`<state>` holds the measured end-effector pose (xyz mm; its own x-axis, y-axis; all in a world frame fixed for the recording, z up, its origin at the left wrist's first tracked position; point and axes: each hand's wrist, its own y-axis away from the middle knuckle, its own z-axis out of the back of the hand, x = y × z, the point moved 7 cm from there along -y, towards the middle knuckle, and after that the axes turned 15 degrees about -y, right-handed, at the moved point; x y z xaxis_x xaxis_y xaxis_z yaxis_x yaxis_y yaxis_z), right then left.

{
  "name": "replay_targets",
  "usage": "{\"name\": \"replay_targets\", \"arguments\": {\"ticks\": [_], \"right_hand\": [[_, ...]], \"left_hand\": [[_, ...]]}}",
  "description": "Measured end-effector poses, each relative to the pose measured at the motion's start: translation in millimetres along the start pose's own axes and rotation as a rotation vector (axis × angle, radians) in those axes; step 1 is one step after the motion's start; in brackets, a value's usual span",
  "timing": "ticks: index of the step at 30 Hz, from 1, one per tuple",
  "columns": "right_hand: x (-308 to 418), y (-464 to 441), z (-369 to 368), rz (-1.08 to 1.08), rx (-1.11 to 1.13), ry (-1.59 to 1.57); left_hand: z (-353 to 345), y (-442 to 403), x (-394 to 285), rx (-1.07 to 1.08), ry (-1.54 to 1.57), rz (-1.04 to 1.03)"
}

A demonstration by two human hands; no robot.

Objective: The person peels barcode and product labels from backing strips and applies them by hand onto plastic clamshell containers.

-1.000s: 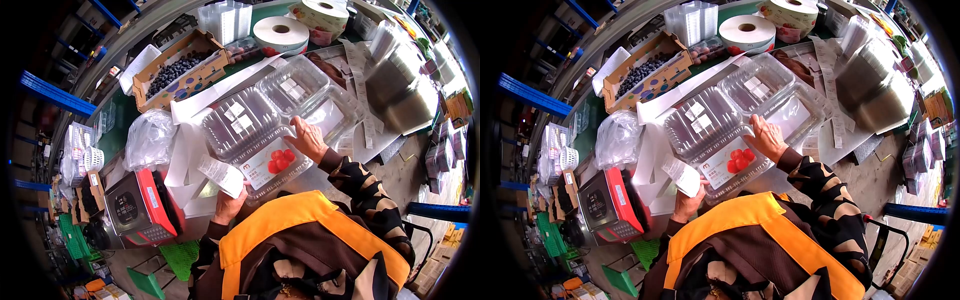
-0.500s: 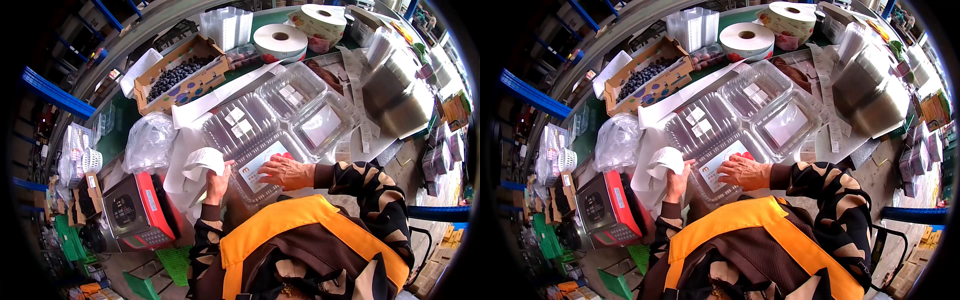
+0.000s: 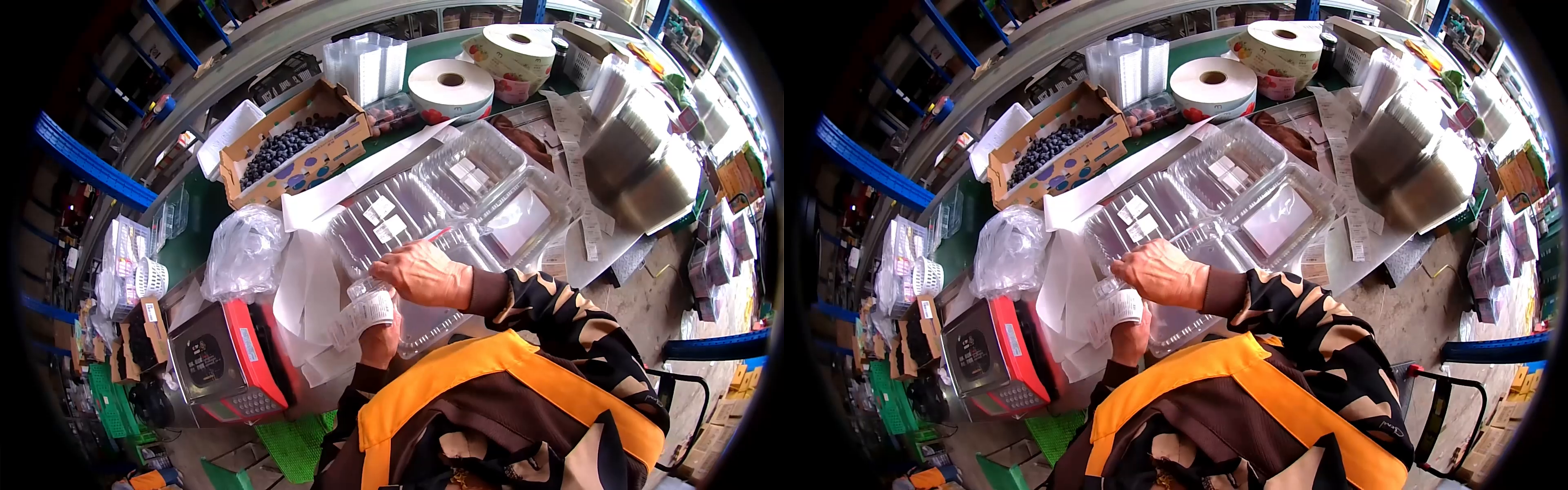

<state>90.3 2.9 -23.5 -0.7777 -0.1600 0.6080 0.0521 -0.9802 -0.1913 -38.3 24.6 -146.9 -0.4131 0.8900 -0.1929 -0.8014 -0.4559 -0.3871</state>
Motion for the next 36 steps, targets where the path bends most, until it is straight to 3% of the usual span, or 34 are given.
{"name": "replay_targets", "arguments": {"ticks": [2, 4, 5, 6, 8, 10, 12, 14, 15, 18, 20, 23, 24, 26, 30, 33, 36], "right_hand": [[4, 19, 37, 0.114, -0.24, -0.096], [5, 52, 112, 0.109, -0.656, -0.146], [-12, 80, 142, -0.04, -0.848, -0.21], [-39, 106, 163, -0.05, -1.049, -0.283], [-109, 158, 179, -0.155, -1.22, -0.657], [-158, 209, 159, -0.442, -1.286, -0.968], [-203, 261, 114, -0.75, -1.383, -1.1], [-220, 288, 82, -0.842, -1.269, -1.151], [-218, 299, 72, -0.967, -1.261, -1.065], [-216, 320, 87, -0.931, -1.45, -0.017], [-140, 271, 126, -0.645, -1.355, 0.63], [-130, 190, 129, -0.412, -1.262, -0.242], [-129, 150, 110, -0.32, -1.055, -0.681], [-80, 70, 67, -0.165, -0.646, -1.162], [-3, -5, 5, -0.029, -0.127, -1.245], [-2, -16, 2, -0.1, -0.104, -0.962], [11, -18, 4, 0.023, -0.093, -0.722]], "left_hand": [[3, -10, 4, 0.058, -0.068, 0.008], [6, -12, 12, -0.024, 0.187, 0.068], [8, -13, 12, 0.009, 0.243, 0.079], [9, -14, 15, 0.042, 0.299, 0.086], [-10, -8, 33, 0.052, 0.518, 0.128], [-25, -9, 47, 0.17, 1.17, 0.541], [2, -27, 49, 0.123, 1.151, 0.507], [16, -39, 58, 0.168, 1.273, 0.567], [27, -48, 59, 0.158, 1.333, 0.564], [64, -74, 49, 0.159, 1.616, 0.547], [81, -87, 45, 0.156, 1.73, 0.51], [97, -98, 28, 0.136, 1.778, 0.46], [100, -102, 21, 0.101, 1.787, 0.432], [95, -101, 21, 0.123, 1.618, 0.398], [97, -90, 15, 0.127, 1.537, 0.323], [83, -69, 44, 0.007, 1.454, 0.45], [71, -53, 61, -0.082, 1.477, 0.555]]}}
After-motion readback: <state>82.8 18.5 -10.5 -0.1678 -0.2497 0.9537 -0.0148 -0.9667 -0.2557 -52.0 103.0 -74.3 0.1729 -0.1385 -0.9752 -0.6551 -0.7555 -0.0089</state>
